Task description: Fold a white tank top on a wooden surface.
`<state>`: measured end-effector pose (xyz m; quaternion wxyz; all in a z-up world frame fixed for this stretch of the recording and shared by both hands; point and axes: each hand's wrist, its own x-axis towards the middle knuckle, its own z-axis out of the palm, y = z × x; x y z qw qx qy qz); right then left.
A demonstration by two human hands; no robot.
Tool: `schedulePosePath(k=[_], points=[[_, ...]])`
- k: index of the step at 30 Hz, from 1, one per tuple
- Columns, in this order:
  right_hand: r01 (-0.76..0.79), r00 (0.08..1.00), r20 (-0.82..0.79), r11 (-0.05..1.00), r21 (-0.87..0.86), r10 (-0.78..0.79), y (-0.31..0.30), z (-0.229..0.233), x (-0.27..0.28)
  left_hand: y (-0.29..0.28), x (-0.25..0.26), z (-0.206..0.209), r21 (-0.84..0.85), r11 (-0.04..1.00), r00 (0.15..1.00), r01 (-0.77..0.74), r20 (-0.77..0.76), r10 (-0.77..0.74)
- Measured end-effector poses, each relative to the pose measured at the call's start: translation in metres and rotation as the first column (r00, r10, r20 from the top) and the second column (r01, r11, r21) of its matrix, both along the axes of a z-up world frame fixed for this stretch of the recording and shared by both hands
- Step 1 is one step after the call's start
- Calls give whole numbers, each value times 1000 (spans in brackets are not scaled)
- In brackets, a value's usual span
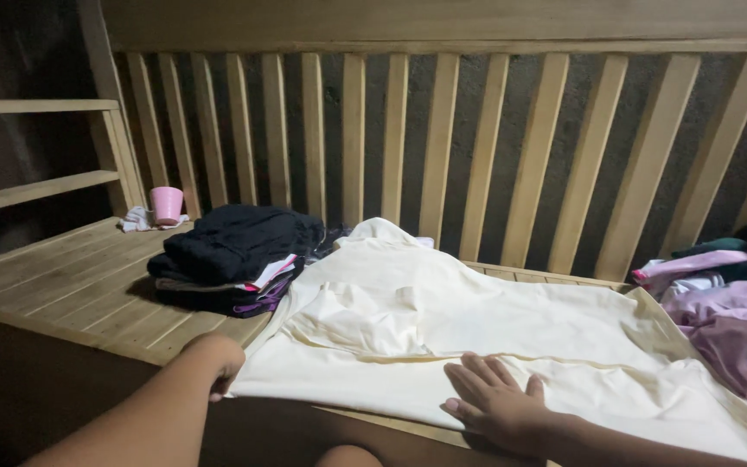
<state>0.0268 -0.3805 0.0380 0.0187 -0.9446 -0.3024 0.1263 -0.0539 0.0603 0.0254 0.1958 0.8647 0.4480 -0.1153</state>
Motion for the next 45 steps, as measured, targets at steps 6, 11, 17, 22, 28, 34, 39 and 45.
schedulePosePath(k=[6, 11, 17, 22, 28, 34, 39, 45], points=[[88, 995, -47, 996, -27, -89, -8, 3, 5, -1, 21, -5, 196, 975, 971, 101, -232, -54], [89, 995, -44, 995, -39, -90, -19, -4, 17, 25, 56, -40, 206, 958, 956, -198, -176, 235], [39, 992, 124, 999, -13, -37, -32, -48, 49, -50, 73, 11, 239, 870, 784, -431, 577, 230], [74, 997, 37, 997, 15, -74, -34, -24, 32, -150, 63, 46, 443, 895, 863, 51, 431, -263], [85, 996, 5, 996, 16, -85, -36, -13, 20, -228, 65, 17, 493, 768, 762, 408, 280, -584], [102, 992, 76, 993, 51, -105, -42, -14, 15, -280, 46, -1, 457, 612, 537, 646, 298, -789], [147, 985, 76, 983, 113, -156, -59, -18, 14, -287, 43, 0, 357, 543, 431, 760, 348, -832], [246, 947, 203, 968, 45, -250, -92, -29, 29, -287, 30, 26, 336, 581, 539, 741, 217, -814]])
